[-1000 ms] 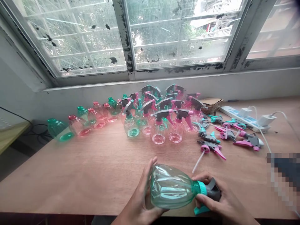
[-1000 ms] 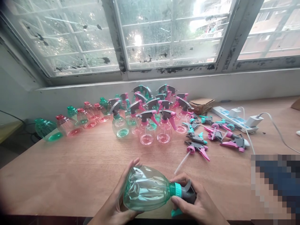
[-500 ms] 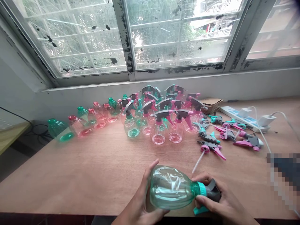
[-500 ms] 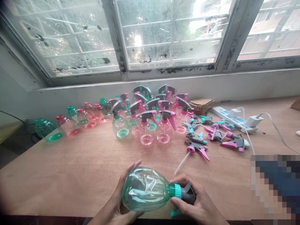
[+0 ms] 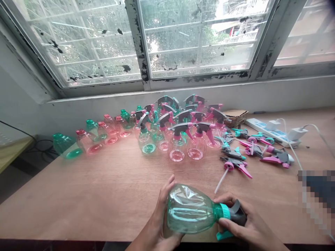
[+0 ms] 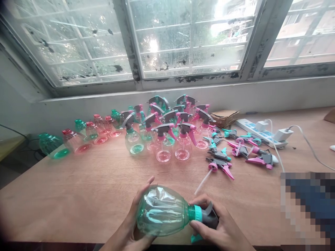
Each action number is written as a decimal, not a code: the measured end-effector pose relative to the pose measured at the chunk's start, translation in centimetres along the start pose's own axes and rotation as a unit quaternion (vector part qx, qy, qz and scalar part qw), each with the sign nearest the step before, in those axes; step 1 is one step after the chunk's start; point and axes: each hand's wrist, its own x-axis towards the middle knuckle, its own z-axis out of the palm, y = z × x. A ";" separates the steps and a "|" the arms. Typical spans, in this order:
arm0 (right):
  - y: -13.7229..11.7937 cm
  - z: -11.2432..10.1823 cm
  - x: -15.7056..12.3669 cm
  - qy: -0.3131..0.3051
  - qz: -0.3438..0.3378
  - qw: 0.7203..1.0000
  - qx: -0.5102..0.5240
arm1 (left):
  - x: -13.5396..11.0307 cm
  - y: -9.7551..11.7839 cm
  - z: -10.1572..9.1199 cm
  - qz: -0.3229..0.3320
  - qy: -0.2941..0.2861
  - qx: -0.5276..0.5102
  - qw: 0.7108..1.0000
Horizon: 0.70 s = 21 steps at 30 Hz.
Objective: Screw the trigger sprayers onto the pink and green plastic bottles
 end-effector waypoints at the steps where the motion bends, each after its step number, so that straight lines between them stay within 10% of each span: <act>1: 0.0 0.0 0.0 -0.001 0.000 1.000 0.001 | 0.0 0.2 0.0 -0.011 -0.001 -0.017 1.000; 21: -0.2 0.0 0.0 0.005 -0.012 0.999 -0.038 | 0.1 1.3 0.0 -0.109 0.013 -0.067 0.992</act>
